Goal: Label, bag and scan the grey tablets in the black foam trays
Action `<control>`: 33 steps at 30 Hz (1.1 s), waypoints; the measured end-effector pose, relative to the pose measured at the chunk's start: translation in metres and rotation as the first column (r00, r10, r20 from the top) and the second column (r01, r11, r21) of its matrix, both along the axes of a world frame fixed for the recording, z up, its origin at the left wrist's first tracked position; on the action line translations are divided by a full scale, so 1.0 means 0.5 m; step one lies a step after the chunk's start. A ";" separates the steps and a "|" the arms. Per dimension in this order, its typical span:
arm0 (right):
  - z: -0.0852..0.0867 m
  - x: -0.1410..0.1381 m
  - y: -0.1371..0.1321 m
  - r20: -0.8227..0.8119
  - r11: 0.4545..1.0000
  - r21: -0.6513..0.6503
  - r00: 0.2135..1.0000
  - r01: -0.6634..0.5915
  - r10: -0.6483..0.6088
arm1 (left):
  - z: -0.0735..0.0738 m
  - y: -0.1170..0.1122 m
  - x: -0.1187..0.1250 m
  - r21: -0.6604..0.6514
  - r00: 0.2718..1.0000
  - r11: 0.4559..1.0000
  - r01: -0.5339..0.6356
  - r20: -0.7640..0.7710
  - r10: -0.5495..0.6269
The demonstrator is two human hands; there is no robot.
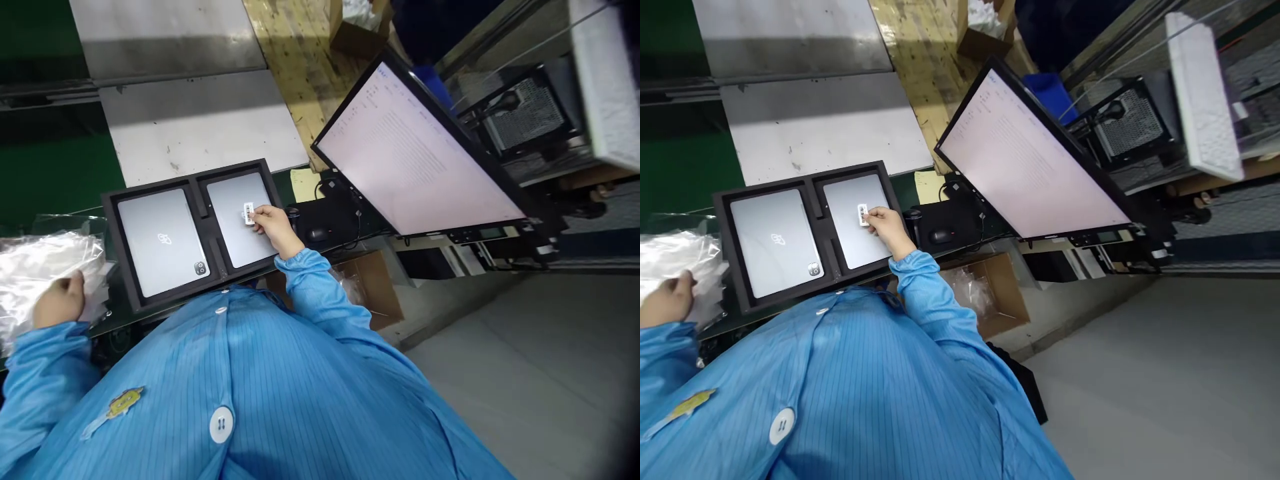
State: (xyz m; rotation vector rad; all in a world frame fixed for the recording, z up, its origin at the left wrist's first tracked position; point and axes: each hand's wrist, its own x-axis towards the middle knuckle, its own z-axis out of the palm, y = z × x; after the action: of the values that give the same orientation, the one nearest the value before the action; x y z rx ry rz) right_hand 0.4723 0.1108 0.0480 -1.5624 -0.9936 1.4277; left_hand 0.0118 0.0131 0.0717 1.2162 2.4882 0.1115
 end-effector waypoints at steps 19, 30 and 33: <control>0.062 0.241 -0.143 0.006 0.942 0.078 0.945 0.327 -0.328 | -0.054 0.310 0.680 0.340 -0.028 -0.056 0.939 -0.087 -0.996; 0.037 0.128 -0.038 0.211 0.995 -0.071 0.976 0.071 -0.054 | 0.005 0.334 0.647 0.605 0.017 -0.003 0.796 -0.028 -0.999; 0.024 0.059 0.007 0.365 0.991 -0.059 0.922 -0.119 0.132 | 0.024 0.321 0.594 0.780 0.136 0.062 0.623 -0.030 -0.990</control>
State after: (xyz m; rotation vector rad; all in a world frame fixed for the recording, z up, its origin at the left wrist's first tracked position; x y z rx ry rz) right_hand 0.5019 0.1143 0.0602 -1.8659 -1.3144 1.2643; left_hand 0.3087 0.1735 0.0838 2.3719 0.7494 0.9031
